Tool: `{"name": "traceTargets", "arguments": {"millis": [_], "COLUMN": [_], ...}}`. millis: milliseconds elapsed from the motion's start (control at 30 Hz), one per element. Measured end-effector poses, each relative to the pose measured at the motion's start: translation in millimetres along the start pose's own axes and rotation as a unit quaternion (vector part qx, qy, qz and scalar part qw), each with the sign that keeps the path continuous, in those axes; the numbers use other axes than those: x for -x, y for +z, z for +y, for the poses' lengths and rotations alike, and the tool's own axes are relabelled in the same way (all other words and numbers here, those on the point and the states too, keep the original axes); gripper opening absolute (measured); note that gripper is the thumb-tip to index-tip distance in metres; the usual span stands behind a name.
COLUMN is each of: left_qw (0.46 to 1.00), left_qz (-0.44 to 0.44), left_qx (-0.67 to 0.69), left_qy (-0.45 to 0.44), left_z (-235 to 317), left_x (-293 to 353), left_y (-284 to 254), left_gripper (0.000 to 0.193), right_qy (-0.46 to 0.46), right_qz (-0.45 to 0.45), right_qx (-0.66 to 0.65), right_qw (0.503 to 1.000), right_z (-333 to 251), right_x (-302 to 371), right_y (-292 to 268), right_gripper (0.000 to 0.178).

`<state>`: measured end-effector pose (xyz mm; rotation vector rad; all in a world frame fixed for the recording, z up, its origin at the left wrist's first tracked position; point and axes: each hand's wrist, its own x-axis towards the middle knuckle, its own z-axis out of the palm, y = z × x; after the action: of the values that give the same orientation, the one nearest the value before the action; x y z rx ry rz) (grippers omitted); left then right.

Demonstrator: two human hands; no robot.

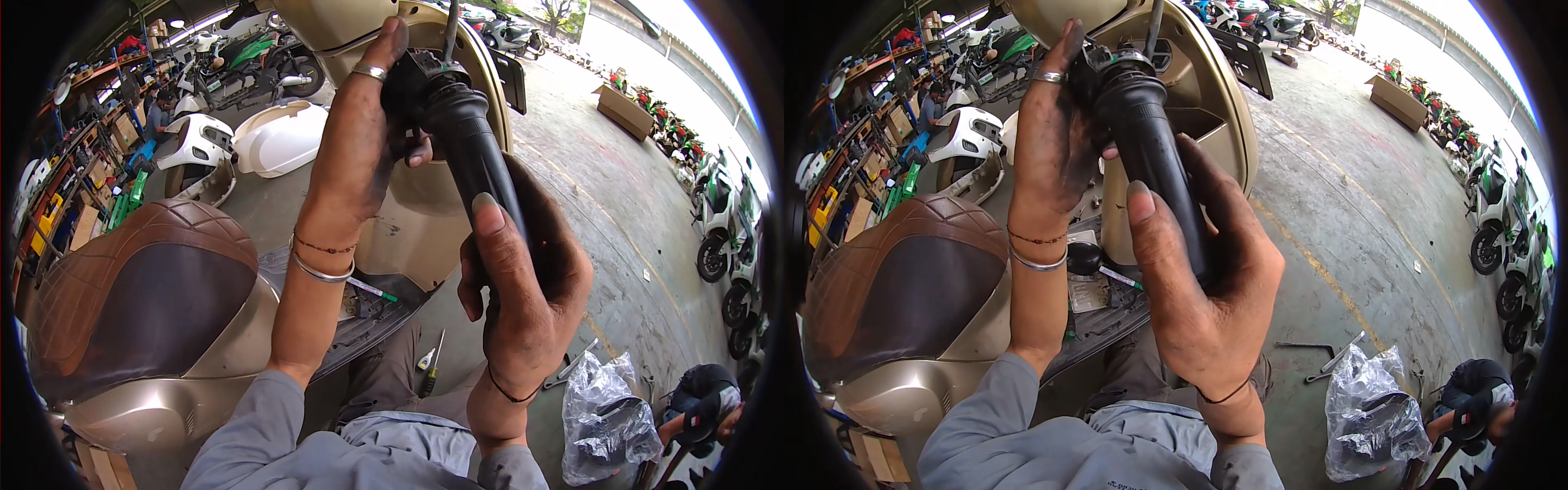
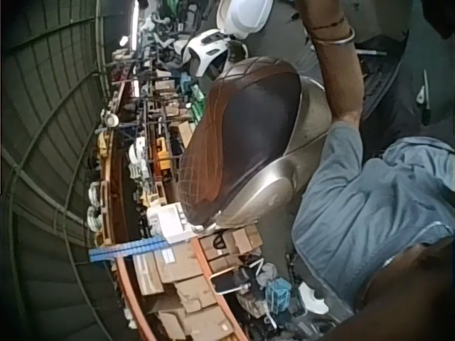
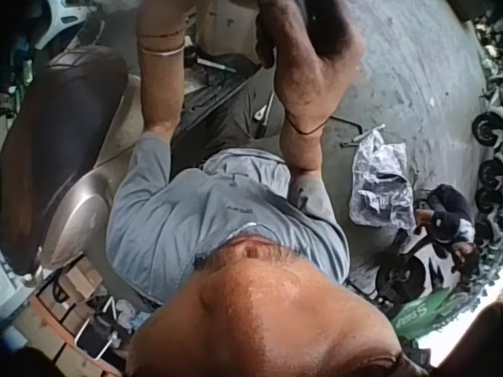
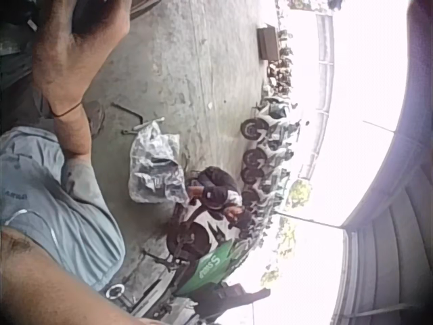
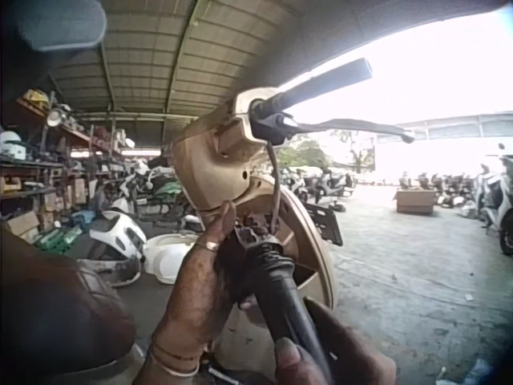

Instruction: The person assembles a motorcycle throttle by inserting a spring into a handle grip and sliding the grip onto the handlebar assembly, using a screwdriver to secure components.

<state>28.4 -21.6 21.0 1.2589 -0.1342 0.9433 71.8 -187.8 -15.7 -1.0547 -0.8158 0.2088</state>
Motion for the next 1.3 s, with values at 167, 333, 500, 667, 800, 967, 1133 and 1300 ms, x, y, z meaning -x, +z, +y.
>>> {"name": "traceTargets", "arguments": {"millis": [167,333,500,667,800,967,1133,1300], "left_qw": [1.000,0.998,0.999,0.999,1.000,0.997,0.983,0.979], "left_qz": [0.022,0.050,0.037,0.024,0.020,-0.039,-0.069,-0.069], "left_qx": [-0.014,-0.027,-0.032,-0.025,0.005,0.060,0.170,0.191], "left_qy": [0.009,0.011,0.013,0.020,0.005,-0.021,-0.020,-0.001], "left_z": [0.7,-3.5,0.4,-1.3,0.4,0.1,-3.9,-7.6], "left_x": [1.8,2.7,2.7,1.9,1.5,-1.4,-3.8,-2.9], "left_y": [-0.4,2.6,4.1,-0.5,-3.5,-16.2,-21.3,-24.7], "left_gripper": [0.043,0.044,0.043,0.043,0.043,0.043,0.041,0.039], "right_qy": [-0.023,-0.069,-0.144,-0.136,-0.169,-0.191,-0.222,-0.226], "right_qz": [0.001,-0.018,-0.029,-0.029,-0.029,-0.027,-0.023,-0.018], "right_qx": [0.007,0.096,0.131,0.154,0.173,0.178,0.190,0.207], "right_qw": [1.000,0.993,0.980,0.978,0.970,0.965,0.956,0.952], "right_z": [2.8,7.5,11.1,10.9,11.8,12.8,11.5,9.6], "right_x": [1.8,0.3,-3.0,-1.5,-0.1,-1.5,-2.6,-1.8], "right_y": [1.2,-8.3,-10.8,-7.8,-5.9,-2.5,-1.7,0.8], "right_gripper": [0.046,0.046,0.046,0.045,0.045,0.045,0.044,0.044]}}
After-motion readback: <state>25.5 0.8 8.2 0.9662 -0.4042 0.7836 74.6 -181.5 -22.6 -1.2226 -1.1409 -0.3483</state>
